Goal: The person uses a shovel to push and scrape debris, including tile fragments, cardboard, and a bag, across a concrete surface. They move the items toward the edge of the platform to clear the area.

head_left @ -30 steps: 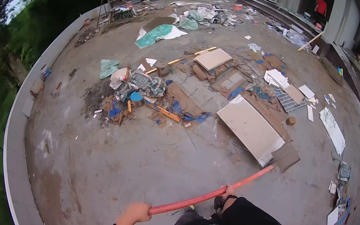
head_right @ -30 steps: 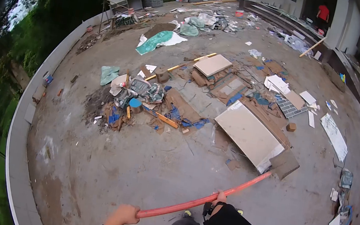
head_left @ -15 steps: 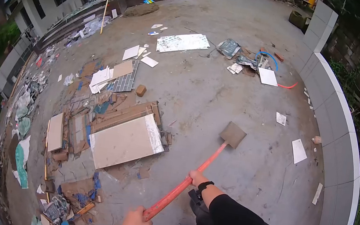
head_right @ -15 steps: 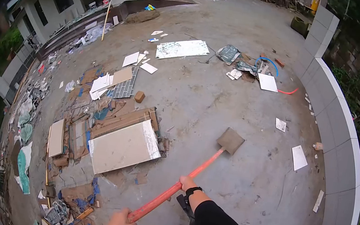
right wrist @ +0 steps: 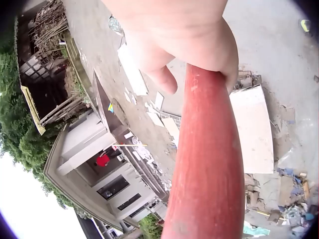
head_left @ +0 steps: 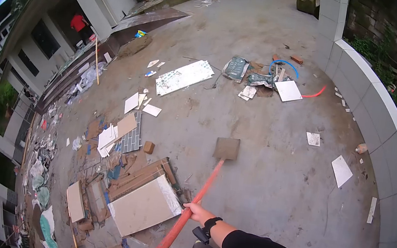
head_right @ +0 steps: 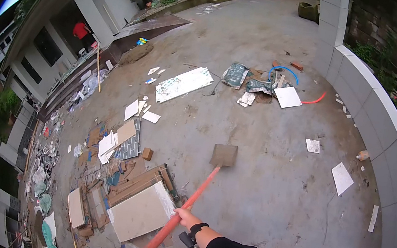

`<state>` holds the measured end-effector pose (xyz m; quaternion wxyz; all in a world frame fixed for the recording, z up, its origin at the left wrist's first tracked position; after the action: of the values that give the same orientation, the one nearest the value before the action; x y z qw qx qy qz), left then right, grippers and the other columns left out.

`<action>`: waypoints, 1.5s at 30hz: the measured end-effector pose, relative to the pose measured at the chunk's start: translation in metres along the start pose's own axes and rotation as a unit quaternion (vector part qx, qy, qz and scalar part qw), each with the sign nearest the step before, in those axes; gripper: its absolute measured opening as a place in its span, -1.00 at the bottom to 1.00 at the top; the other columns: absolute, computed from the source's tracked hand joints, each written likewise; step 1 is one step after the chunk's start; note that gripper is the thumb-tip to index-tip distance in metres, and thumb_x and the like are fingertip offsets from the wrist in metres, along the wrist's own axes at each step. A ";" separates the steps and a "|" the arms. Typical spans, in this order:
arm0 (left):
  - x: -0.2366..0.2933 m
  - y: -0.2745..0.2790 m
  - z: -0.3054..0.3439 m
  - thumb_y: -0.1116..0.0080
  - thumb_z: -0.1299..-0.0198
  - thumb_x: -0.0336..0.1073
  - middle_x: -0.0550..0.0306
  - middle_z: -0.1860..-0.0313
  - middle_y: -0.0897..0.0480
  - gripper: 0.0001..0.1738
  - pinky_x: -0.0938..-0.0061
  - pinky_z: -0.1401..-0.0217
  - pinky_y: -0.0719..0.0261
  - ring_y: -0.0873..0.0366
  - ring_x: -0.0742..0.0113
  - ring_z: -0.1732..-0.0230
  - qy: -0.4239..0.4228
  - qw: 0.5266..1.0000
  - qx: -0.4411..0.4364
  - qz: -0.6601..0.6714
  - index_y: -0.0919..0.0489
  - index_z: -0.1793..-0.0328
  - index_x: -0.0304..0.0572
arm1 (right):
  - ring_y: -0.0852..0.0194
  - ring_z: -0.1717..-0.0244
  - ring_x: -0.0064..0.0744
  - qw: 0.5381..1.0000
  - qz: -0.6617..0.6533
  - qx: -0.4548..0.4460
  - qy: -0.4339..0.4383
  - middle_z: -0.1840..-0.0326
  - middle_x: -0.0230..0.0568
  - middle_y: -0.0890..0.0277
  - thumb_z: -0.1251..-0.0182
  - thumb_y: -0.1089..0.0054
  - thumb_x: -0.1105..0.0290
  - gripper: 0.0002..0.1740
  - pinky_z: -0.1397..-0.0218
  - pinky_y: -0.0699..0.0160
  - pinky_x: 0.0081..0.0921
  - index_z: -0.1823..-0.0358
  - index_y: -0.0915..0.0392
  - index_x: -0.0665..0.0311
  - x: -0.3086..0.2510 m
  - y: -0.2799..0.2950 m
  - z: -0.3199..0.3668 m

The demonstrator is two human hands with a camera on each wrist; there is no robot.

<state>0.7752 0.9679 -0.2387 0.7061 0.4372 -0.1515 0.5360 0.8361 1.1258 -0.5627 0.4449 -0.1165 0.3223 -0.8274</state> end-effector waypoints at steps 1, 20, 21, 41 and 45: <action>-0.010 0.002 -0.020 -0.20 0.07 -0.27 0.16 0.58 -0.48 -0.63 0.64 0.78 -0.27 -0.32 0.51 0.76 -0.029 1.000 0.013 0.002 -0.41 0.14 -0.26 | -0.37 0.31 -0.03 0.996 -0.044 -0.051 -0.060 0.00 0.11 -0.01 0.01 -0.02 0.70 0.02 0.27 -0.48 0.00 -0.21 0.59 -0.05 0.001 0.006 -0.048; 0.267 -0.060 -0.400 0.02 -0.03 -0.42 0.28 0.48 -0.38 -0.57 0.72 0.64 -0.24 -0.24 0.59 0.67 0.126 0.937 -0.202 0.256 -0.26 -0.09 -0.15 | -0.40 0.36 -0.15 0.992 0.086 -0.038 0.078 0.11 -0.02 -0.13 -0.18 0.14 0.52 -0.18 0.31 -0.53 -0.12 -0.24 0.51 -0.17 -0.425 -0.124 -0.196; 0.292 -0.060 -0.420 0.03 -0.05 -0.42 0.29 0.47 -0.37 -0.57 0.72 0.61 -0.28 -0.27 0.58 0.64 0.121 0.926 -0.236 0.269 -0.24 -0.09 -0.14 | -0.39 0.37 -0.15 0.993 0.090 -0.023 0.075 0.12 0.01 -0.13 -0.17 0.15 0.54 -0.19 0.33 -0.53 -0.13 -0.24 0.50 -0.15 -0.448 -0.134 -0.210; 0.562 0.038 -0.787 -0.26 0.15 -0.43 0.14 0.57 -0.51 -0.48 0.70 0.82 -0.12 -0.26 0.60 0.80 0.024 0.982 0.176 0.057 -0.36 0.02 -0.49 | -0.38 0.22 -0.20 0.998 -0.013 -0.028 0.046 0.12 -0.07 -0.22 -0.04 -0.08 0.53 -0.39 0.27 -0.51 -0.13 -0.04 0.09 0.29 -0.758 -0.355 -0.443; 0.600 0.068 -0.823 -0.17 0.02 -0.30 0.17 0.65 -0.46 -0.72 0.67 0.77 -0.14 -0.25 0.60 0.77 0.007 0.959 0.283 0.013 -0.47 0.27 -0.41 | -0.35 0.26 -0.24 0.999 -0.007 -0.017 -0.029 0.27 -0.14 -0.27 -0.10 -0.04 0.48 -0.70 0.24 -0.49 -0.18 0.17 -0.19 0.37 -0.801 -0.399 -0.441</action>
<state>0.7323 1.9875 -0.2687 0.5474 0.6133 0.0053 0.5694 0.8231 2.1233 -0.5712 0.4458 -0.1504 0.3224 -0.8214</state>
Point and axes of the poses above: each hand's wrist, its own z-axis away from the middle knuckle, its own y-axis out of the back of the hand, x = y × z, the point moved 5 cm from there along -z, towards the middle knuckle
